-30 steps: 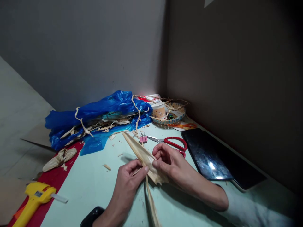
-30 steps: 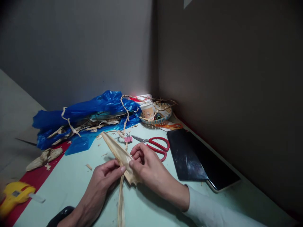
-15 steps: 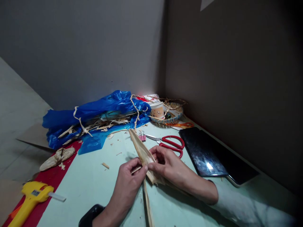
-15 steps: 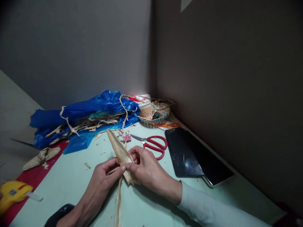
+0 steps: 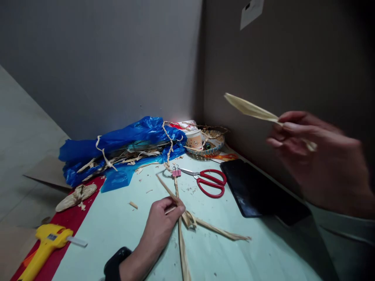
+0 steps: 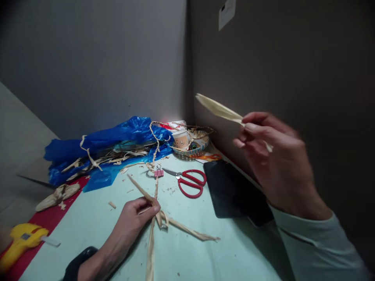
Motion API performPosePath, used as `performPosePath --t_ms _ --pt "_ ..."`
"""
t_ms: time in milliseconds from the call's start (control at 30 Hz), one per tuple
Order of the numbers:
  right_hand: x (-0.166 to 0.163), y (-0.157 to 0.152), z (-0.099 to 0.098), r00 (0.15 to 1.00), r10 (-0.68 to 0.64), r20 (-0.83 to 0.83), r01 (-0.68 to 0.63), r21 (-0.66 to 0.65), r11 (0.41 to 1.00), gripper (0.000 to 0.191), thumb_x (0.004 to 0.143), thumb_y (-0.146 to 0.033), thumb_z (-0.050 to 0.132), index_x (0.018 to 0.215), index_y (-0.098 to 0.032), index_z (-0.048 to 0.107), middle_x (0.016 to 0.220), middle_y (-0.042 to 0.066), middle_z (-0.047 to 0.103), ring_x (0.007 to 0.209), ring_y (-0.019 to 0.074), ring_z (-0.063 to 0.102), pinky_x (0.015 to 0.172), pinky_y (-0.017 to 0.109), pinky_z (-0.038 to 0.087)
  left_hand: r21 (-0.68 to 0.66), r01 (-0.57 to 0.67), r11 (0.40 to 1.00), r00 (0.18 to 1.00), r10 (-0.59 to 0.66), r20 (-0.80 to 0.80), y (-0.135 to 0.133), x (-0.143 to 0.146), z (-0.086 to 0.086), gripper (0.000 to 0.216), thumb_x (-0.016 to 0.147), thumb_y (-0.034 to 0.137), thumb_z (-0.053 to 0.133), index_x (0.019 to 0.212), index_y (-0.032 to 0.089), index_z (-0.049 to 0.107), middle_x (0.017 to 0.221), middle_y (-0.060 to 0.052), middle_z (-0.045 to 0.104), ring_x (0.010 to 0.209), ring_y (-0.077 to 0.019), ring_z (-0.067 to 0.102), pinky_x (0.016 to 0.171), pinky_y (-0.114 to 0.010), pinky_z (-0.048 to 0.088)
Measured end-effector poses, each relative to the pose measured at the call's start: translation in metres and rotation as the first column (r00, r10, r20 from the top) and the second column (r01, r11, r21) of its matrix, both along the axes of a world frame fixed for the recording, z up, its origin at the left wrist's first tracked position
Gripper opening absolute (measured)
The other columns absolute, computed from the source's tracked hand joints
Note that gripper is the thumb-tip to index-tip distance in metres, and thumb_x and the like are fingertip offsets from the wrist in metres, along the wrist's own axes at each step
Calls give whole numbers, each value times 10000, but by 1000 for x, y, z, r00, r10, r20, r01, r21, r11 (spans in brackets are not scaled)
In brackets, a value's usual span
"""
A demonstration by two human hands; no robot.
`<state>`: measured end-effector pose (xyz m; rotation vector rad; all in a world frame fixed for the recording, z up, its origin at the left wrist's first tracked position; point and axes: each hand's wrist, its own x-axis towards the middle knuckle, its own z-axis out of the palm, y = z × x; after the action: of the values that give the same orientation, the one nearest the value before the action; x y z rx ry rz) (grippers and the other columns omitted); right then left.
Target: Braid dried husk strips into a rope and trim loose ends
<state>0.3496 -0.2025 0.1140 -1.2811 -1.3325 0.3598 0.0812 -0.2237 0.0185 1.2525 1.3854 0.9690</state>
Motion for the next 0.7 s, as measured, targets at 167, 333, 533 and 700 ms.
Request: performPosePath --t_ms 167,333,533,700 --pt "21 24 -29 886 -86 456 132 -70 989 127 810 -264 631 925 -211 616 768 99 603 697 282 556 631 392 364 -12 7 1000 1000 -7 12 0 -1 -4 115 656 245 708 692 141 743 687 -45 746 725 -231 660 710 -304 484" --pt "-56 13 -48 789 257 558 -248 -94 964 191 897 -291 562 1054 -240 658 1003 66 679 880 211 622 767 309 450 19 17 1000 999 -17 37 0 -1 -6 98 670 216 685 695 144 746 697 -40 749 715 -224 650 712 -302 482" --pt "-128 3 -67 606 679 415 -621 -287 729 198 901 -172 529 736 -164 638 756 29 601 669 143 517 609 251 373 56 30 998 997 -34 73 -1 -2 -4 101 666 110 646 612 141 726 561 17 625 638 -156 524 606 -235 409" --pt "-101 15 -53 758 652 0 -624 -290 725 226 903 -300 539 719 -174 577 631 -33 506 581 111 454 535 218 334 -65 66 996 979 -52 196 -2 -5 -11 234 777 340 660 796 117 729 452 103 297 427 -66 202 408 -209 142"
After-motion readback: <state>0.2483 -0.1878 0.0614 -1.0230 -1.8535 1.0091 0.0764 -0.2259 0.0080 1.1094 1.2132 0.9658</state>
